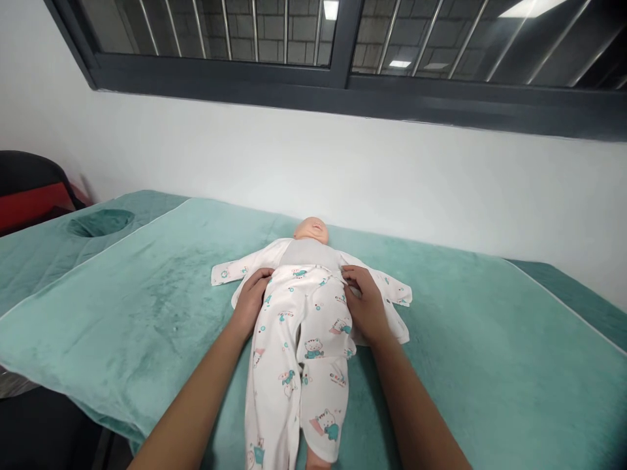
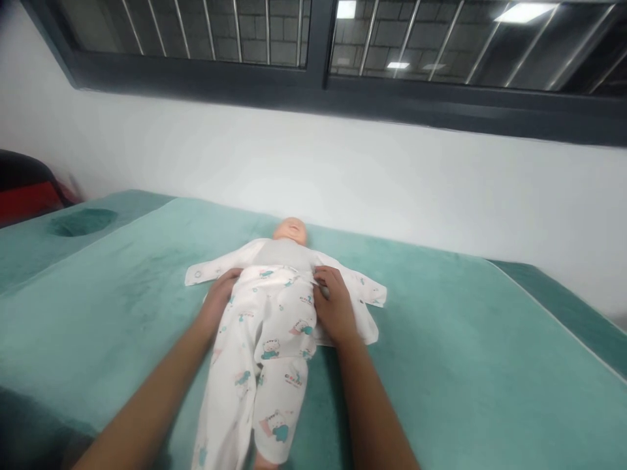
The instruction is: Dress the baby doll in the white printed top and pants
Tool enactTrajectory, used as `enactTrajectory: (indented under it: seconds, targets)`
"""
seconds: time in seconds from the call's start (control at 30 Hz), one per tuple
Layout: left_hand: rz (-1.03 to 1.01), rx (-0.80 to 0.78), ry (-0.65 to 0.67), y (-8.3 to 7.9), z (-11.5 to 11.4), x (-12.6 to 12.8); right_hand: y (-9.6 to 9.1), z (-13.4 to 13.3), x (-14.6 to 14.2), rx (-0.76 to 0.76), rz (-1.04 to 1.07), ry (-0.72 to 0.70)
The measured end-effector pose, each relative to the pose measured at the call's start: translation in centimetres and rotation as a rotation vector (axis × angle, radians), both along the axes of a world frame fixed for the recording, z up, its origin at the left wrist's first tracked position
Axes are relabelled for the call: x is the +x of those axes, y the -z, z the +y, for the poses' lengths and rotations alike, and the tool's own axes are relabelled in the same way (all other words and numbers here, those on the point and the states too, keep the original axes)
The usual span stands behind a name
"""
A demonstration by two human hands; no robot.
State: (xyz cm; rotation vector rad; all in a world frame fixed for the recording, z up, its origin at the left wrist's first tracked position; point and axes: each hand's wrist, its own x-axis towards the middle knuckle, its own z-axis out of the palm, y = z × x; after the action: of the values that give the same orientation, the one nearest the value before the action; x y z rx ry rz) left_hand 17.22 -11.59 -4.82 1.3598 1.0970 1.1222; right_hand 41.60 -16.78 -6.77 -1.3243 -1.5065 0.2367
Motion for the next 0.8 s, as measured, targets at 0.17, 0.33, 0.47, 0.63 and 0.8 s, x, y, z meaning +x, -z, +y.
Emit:
enactTrajectory:
  seconds: [0.17, 0.33, 0.47, 0.63, 0.8]
  targets:
    - [0.098, 0.016, -0.036, 0.5, 0.5, 0.0, -0.1, 0.2, -0.4, -0.007, 0.018, 0.006]
    - [0.057, 0.160, 0.104, 1.6, 1.3, -0.3, -0.1, 0.8, -1.0, -0.114, 0.134, 0.040]
    - [0.085, 0.189, 0.296, 1.1, 2.0, -1.3, -0.3, 1.7, -0.5, -0.200, 0.194, 0.036]
    - [0.255, 0.200, 0.429, -0.9, 2.7, -2.2, -0.8, 2.9, 1.2, -0.285, 0.098, -0.018]
    - [0.494, 0.314, 0.249, -1.4, 3.8, -1.3, -2.7, 3.4, 0.7, -0.180, -0.143, -0.129]
